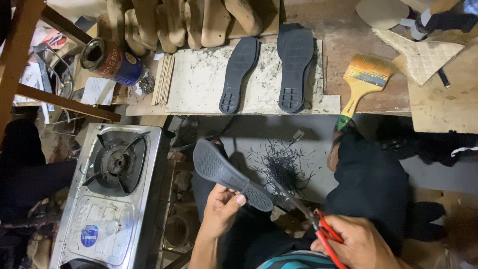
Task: The person sits on the floor and uses red-handled shears to trim the edges of rubber shoe soles, rotating each sole to cut around its perimeter, letting trimmings fall to the floor, and placing finished soles on the workbench.
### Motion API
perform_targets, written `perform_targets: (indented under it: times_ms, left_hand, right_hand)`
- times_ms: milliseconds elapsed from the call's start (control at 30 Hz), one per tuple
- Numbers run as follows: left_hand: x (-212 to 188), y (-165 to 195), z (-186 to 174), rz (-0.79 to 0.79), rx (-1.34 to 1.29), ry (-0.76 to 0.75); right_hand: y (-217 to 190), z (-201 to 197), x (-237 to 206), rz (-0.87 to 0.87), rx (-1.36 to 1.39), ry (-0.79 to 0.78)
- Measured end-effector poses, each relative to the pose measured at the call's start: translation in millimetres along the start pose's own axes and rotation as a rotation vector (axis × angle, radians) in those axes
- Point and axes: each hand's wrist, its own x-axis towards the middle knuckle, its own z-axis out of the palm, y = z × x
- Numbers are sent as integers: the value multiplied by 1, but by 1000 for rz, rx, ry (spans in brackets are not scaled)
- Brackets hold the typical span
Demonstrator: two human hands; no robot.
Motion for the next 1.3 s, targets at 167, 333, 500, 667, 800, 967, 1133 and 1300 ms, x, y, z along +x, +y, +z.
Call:
perform_targets:
  times_ms: [167,333,500,667,800,967,1133,1300]
  left_hand:
    - [14,17,9,91,-37,101]
    - [52,50,1,158,355,170]
    - [117,101,-6,278,1274,404]
    - [203,119,12,323,1608,426]
    - [223,98,23,304,1862,246]
    - [231,83,11,621,1816,279]
    - [231,99,4,516,1712,175]
    - [216,99,27,765,1592,331]
  right_hand:
    - [-2,-6,6,218,-82,137]
    - [14,-16,2,306,-187,181]
    - [35,-20,0,278,-439,250]
    - [56,-8,3,174,-712,308]
    - [75,-4,3,-93,-777,424]
    - [94,-17,5,-405,-967,318]
    - [96,-15,12,-59,-724,395]
    - [98,-13,20,29,-736,378]
